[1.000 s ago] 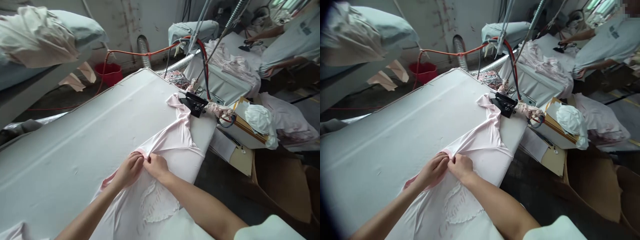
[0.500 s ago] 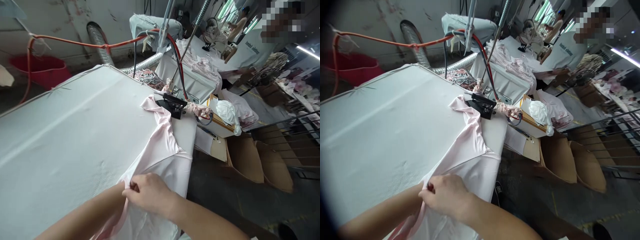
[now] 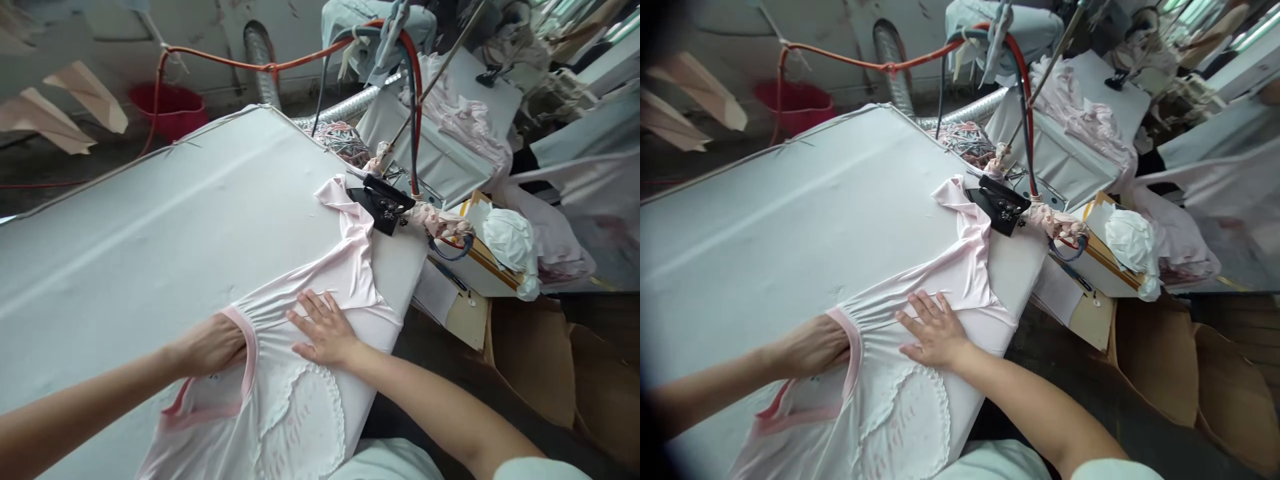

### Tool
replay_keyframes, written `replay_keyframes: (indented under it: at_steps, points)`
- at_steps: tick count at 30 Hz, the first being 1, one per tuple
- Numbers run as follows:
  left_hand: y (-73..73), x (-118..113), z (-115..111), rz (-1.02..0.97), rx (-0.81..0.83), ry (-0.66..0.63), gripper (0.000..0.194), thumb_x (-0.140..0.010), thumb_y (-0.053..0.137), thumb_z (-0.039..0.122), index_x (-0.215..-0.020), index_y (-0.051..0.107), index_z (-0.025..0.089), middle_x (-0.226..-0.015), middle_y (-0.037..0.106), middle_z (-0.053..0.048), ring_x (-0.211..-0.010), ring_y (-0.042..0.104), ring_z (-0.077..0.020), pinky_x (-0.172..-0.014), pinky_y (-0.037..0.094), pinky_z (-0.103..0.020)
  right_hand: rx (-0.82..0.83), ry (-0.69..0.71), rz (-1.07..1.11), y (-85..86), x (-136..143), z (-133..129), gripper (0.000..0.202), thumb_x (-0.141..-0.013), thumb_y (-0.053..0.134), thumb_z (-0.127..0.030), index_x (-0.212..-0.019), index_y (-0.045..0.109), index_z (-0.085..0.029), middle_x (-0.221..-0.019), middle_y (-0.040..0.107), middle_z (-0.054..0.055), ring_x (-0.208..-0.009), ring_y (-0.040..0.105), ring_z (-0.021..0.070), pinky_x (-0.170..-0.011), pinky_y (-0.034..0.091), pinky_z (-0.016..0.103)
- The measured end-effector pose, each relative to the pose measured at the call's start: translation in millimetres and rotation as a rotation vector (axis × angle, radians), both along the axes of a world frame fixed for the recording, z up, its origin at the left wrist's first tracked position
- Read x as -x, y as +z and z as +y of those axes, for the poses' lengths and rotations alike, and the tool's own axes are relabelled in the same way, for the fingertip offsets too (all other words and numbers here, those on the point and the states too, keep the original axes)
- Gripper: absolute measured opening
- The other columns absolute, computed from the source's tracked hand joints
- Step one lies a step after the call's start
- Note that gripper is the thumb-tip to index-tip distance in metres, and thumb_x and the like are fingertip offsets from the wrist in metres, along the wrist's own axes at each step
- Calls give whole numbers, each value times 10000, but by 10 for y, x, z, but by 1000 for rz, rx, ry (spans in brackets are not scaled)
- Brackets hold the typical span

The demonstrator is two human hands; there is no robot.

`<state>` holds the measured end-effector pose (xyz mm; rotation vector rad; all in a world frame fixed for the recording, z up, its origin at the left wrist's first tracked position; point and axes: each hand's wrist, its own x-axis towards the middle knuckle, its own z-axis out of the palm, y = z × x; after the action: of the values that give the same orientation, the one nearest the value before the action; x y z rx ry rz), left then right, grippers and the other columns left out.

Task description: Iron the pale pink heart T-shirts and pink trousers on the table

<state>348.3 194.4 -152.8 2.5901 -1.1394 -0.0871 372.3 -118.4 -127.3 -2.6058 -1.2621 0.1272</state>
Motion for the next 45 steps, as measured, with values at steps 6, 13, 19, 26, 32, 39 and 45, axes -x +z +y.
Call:
replay_keyframes:
  at_steps: [6, 13, 19, 26, 32, 39, 45]
  points:
    - [575, 347, -259, 3, -19, 416, 292, -989, 450, 333, -1022, 734, 271, -1145, 742, -56, -1129, 623, -275, -1073, 416, -443, -4, 297, 93, 123, -499, 110, 712, -995, 504, -640, -1601, 378, -287, -1728, 135, 91, -1608, 79, 275, -1298, 44, 542]
    - [687, 401, -1236, 140, -118, 1370, 483, -928, 518, 598, -1112, 630, 166, -1061, 682, -165, -1048, 634, -370, -855, 455, -447, 6, 404, 133, 216, -637, -96, 736, -1000, 522, -593, -1608, 358, -211, -1716, 173, 105, -1605, 108, 266, -1309, 63, 516]
    - [642, 272, -1095, 141, -56, 1366, 440, -941, 534, 597, -1092, 602, 190, -986, 678, -108, -923, 632, -311, -797, 423, -385, 110, 430, 61, 289, -643, -1527, 664, -1019, 490, -485, -1580, 407, -140, -1648, 364, 143, -1559, 286, 290, -1275, 231, 528]
    - [683, 280, -1079, 177, -56, 1386, 390, -917, 604, 548, -1080, 623, 194, -991, 678, -89, -909, 626, -276, -809, 420, -358, 138, 27, 16, 719, -1847, -546, 404, -1009, 538, -403, -1319, 654, -172, -1363, 663, 183, -1345, 545, 318, -1166, 322, 500]
    - [701, 254, -1083, 194, -27, 1388, 334, -926, 629, 504, -1091, 612, 213, -1040, 695, -67, -945, 629, -260, -783, 398, -343, 381, 53, 92, 696, -2526, -331, 361, -982, 543, -521, -978, 721, -207, -983, 755, 120, -1056, 649, 289, -1012, 383, 402]
    - [727, 187, -1024, 269, -38, 1372, 317, -896, 670, 526, -1005, 620, 233, -1090, 707, -60, -957, 643, -263, -772, 384, -338, -100, -77, -285, 837, -2529, -643, 472, -993, 393, -361, -1357, 595, -136, -1417, 581, 217, -1346, 503, 336, -1101, 368, 487]
    - [713, 214, -1000, 259, 8, 1352, 370, -882, 691, 523, -1113, 635, 240, -1178, 711, -64, -1042, 649, -278, -831, 403, -340, 18, -359, -218, 1156, -3163, -1090, 699, -967, 395, -585, -1439, 550, -92, -1219, 662, 277, -1097, 643, 414, -898, 500, 534]
